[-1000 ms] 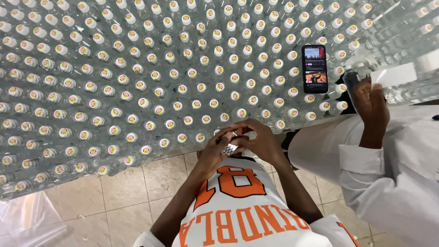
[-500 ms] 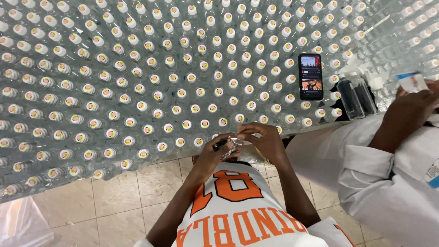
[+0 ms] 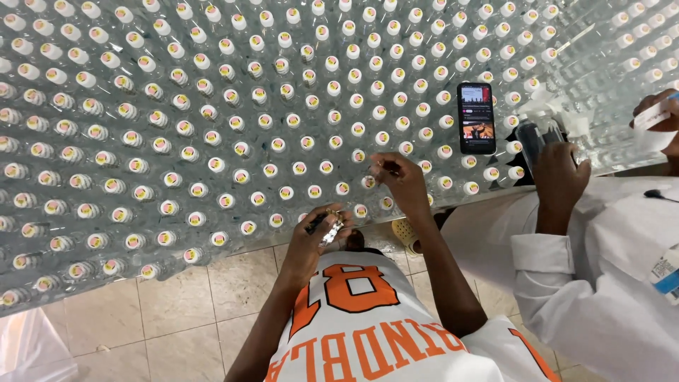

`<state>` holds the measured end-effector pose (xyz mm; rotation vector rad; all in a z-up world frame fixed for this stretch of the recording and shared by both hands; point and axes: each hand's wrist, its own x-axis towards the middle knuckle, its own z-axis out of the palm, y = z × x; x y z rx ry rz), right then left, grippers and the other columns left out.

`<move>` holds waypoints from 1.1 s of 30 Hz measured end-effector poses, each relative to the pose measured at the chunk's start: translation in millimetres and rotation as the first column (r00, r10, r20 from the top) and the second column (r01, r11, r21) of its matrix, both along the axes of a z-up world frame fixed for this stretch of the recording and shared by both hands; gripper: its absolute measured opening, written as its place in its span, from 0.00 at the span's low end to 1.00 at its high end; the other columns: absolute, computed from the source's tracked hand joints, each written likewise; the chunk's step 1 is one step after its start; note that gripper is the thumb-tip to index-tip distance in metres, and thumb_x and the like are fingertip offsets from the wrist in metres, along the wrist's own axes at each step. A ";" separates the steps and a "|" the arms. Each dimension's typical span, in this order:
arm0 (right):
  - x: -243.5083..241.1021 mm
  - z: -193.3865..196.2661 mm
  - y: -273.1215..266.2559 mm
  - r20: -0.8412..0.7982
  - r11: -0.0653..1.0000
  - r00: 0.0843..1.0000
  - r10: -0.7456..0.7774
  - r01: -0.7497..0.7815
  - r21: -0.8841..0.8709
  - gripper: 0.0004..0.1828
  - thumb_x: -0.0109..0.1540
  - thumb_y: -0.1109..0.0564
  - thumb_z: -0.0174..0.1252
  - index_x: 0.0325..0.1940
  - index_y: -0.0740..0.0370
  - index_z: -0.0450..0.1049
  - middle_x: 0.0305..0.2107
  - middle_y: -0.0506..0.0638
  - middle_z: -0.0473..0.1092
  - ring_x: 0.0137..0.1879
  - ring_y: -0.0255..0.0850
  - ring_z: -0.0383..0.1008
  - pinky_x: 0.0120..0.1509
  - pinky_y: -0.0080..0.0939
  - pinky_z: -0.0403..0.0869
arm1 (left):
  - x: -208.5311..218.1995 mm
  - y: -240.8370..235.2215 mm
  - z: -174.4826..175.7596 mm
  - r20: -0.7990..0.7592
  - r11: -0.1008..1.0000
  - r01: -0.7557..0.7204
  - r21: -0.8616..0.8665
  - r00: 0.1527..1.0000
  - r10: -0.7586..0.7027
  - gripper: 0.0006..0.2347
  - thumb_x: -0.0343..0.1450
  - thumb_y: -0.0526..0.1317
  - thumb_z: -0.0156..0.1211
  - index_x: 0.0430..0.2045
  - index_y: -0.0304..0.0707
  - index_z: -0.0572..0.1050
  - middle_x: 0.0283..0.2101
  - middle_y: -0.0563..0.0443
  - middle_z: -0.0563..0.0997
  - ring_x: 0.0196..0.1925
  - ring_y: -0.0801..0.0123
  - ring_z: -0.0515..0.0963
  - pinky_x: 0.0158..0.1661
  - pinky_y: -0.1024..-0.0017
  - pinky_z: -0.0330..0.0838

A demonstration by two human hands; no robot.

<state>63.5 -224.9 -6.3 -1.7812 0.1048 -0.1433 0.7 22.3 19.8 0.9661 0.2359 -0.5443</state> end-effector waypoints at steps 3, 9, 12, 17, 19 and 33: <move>-2.8 10.8 -3.8 -0.076 0.987 0.997 0.011 0.001 0.160 0.18 0.63 0.64 0.75 0.57 0.64 0.83 0.37 0.53 0.77 0.45 0.37 0.79 0.52 0.42 0.83 | -0.9 1.1 -6.7 -0.012 1.000 -0.001 -0.002 1.000 0.001 0.18 0.79 0.39 0.62 0.62 0.26 0.77 0.56 0.28 0.84 0.58 0.49 0.86 0.59 0.52 0.84; 2.2 2.3 -5.3 -0.063 0.999 0.998 0.004 -0.002 0.039 0.22 0.63 0.61 0.77 0.60 0.61 0.81 0.37 0.58 0.83 0.45 0.41 0.84 0.54 0.44 0.82 | -1.0 -2.6 -3.1 -0.007 1.000 -0.017 -0.015 1.000 0.017 0.17 0.79 0.39 0.61 0.60 0.25 0.77 0.55 0.26 0.84 0.58 0.49 0.86 0.59 0.51 0.84; 3.1 -0.1 1.9 -0.064 0.999 0.998 -0.012 0.009 -0.045 0.14 0.67 0.59 0.72 0.57 0.57 0.83 0.41 0.55 0.84 0.50 0.40 0.86 0.59 0.43 0.82 | -2.0 -1.3 -1.6 0.003 0.999 -0.023 -0.023 1.000 0.023 0.16 0.80 0.39 0.61 0.60 0.26 0.77 0.55 0.28 0.84 0.57 0.51 0.86 0.58 0.53 0.85; 4.4 -2.5 8.2 -0.077 0.969 0.990 0.115 -0.129 -0.212 0.13 0.74 0.61 0.62 0.63 0.58 0.80 0.48 0.61 0.83 0.57 0.57 0.83 0.62 0.59 0.81 | -3.4 4.8 -5.8 0.002 0.999 -0.044 -0.014 0.999 0.044 0.17 0.80 0.40 0.60 0.61 0.27 0.77 0.56 0.27 0.84 0.58 0.50 0.85 0.60 0.52 0.83; 3.1 5.7 7.3 -0.084 0.948 0.985 0.152 -0.169 -0.269 0.12 0.74 0.62 0.61 0.62 0.59 0.80 0.45 0.62 0.83 0.57 0.59 0.83 0.63 0.62 0.80 | -3.0 5.1 -4.2 0.006 0.998 -0.053 -0.025 0.999 0.053 0.16 0.80 0.39 0.59 0.60 0.27 0.77 0.55 0.28 0.84 0.58 0.50 0.85 0.60 0.52 0.83; -8.0 50.8 -6.6 -0.279 0.789 0.908 0.314 -0.413 -0.455 0.15 0.68 0.57 0.66 0.58 0.61 0.78 0.50 0.67 0.80 0.62 0.72 0.78 0.68 0.75 0.72 | -9.4 -7.6 -8.4 0.020 0.993 -0.097 -0.060 0.995 0.098 0.16 0.80 0.40 0.62 0.60 0.28 0.78 0.55 0.28 0.84 0.59 0.49 0.85 0.58 0.52 0.85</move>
